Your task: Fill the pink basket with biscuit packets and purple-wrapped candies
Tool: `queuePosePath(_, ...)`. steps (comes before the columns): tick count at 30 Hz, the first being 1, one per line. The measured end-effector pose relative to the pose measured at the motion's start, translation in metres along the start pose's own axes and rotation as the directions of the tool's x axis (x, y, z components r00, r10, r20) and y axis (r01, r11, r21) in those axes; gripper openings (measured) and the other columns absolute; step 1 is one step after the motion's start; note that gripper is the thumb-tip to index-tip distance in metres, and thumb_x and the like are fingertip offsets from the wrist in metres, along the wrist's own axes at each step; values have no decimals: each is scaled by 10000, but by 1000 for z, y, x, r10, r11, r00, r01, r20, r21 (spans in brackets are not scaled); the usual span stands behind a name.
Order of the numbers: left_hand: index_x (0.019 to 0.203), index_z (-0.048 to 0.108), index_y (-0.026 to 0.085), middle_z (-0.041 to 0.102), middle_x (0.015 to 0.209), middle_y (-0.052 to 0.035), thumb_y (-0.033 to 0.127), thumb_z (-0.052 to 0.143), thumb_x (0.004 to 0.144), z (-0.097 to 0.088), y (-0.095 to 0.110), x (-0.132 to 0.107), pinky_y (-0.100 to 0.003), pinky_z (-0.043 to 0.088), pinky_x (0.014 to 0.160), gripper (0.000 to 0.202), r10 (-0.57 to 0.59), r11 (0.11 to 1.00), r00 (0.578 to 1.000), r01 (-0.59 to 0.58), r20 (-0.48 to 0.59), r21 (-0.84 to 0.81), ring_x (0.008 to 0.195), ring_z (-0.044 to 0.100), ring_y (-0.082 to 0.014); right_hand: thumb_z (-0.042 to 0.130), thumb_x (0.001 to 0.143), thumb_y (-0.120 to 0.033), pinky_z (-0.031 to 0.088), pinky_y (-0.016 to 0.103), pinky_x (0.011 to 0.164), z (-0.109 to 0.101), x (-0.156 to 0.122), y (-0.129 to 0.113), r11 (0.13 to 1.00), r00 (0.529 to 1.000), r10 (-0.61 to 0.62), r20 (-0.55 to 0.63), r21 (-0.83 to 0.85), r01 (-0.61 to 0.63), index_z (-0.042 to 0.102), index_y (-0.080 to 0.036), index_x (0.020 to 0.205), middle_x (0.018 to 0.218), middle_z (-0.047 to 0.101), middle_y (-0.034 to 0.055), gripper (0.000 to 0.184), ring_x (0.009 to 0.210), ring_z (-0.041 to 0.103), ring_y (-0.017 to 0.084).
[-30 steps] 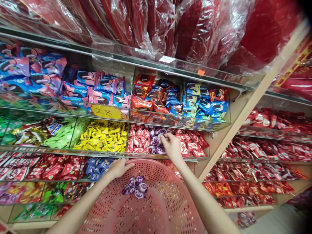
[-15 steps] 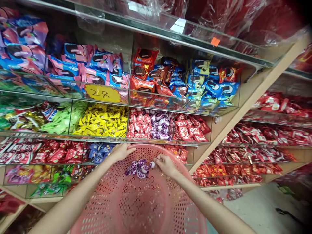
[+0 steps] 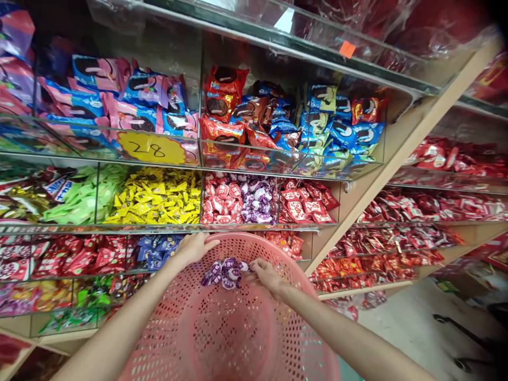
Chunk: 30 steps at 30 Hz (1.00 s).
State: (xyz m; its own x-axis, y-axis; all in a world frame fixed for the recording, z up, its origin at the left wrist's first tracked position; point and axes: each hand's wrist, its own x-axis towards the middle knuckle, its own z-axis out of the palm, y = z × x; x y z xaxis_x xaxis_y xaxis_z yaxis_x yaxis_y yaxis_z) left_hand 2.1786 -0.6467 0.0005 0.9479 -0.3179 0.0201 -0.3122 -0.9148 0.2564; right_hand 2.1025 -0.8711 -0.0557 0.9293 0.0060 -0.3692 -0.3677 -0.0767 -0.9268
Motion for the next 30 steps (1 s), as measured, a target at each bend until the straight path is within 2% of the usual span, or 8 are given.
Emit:
queuePosePath(4, 906, 612, 210, 666, 921, -112, 619, 286, 793, 4, -3, 1, -313, 415, 700, 534, -30, 1000, 999, 30, -16, 3, 875, 611, -273, 371, 821, -215, 447, 195, 553, 1, 8, -1, 996, 996, 93, -5, -16, -93, 424, -204, 759, 660, 637, -24, 82, 609, 617, 95)
queuePosePath(7, 899, 603, 217, 665, 938, -105, 618, 289, 793, 4, -4, 1, -307, 411, 695, 521, -28, 1000, 999, 28, -31, -11, 887, 609, -274, 345, 839, -206, 430, 186, 516, 6, 12, -4, 993, 994, 110, -23, -28, -111, 414, -195, 745, 644, 629, -11, 117, 564, 602, 89)
queuePosePath(13, 893, 590, 235, 668, 929, -90, 592, 288, 804, 1, -4, 1, -298, 406, 662, 477, -12, 1000, 1000, 12, -19, -19, 867, 616, -278, 323, 848, -182, 393, 164, 477, 16, 13, -4, 988, 994, 76, -84, -129, -86, 418, -190, 750, 634, 607, -24, 137, 538, 578, 77)
queuePosePath(18, 852, 579, 236, 662, 940, -89, 598, 299, 795, 4, -8, 2, -289, 403, 671, 461, -30, 999, 999, 29, -33, -19, 881, 612, -274, 332, 826, -141, 354, 183, 464, 20, 19, 4, 932, 980, 6, -197, -355, -77, 490, -159, 750, 625, 590, 0, 176, 546, 552, 97)
queuePosePath(22, 838, 576, 234, 662, 931, -89, 595, 292, 799, 7, -10, 3, -287, 402, 666, 461, -14, 1000, 999, 13, -35, -18, 883, 611, -273, 389, 805, -146, 379, 224, 562, 17, 18, 4, 827, 964, -110, -242, -560, -46, 563, -130, 714, 732, 638, 65, 197, 692, 588, 148)
queuePosePath(25, 835, 574, 233, 663, 926, -83, 588, 285, 807, 7, -10, 3, -281, 399, 652, 458, 3, 1000, 999, -3, -44, -12, 878, 613, -270, 415, 834, -296, 399, 296, 713, 12, 8, -3, 738, 951, -208, -228, -675, 0, 608, -123, 786, 848, 653, 138, 263, 852, 597, 222)
queuePosePath(27, 841, 571, 231, 665, 905, -81, 581, 286, 813, 6, -9, 3, -276, 397, 646, 453, 17, 1000, 999, -17, -50, -7, 871, 616, -265, 387, 841, -423, 396, 341, 765, 10, 0, -9, 634, 937, -284, -202, -773, 25, 619, -123, 859, 878, 651, 177, 380, 898, 595, 262)
queuePosePath(30, 845, 572, 231, 667, 885, -75, 571, 295, 818, 4, -7, 2, -267, 396, 644, 439, 28, 1000, 998, -28, -49, -3, 856, 621, -252, 274, 857, -508, 419, 351, 727, 6, -11, -17, 450, 915, -365, -169, -893, 15, 631, -127, 867, 851, 656, 201, 522, 846, 618, 270)
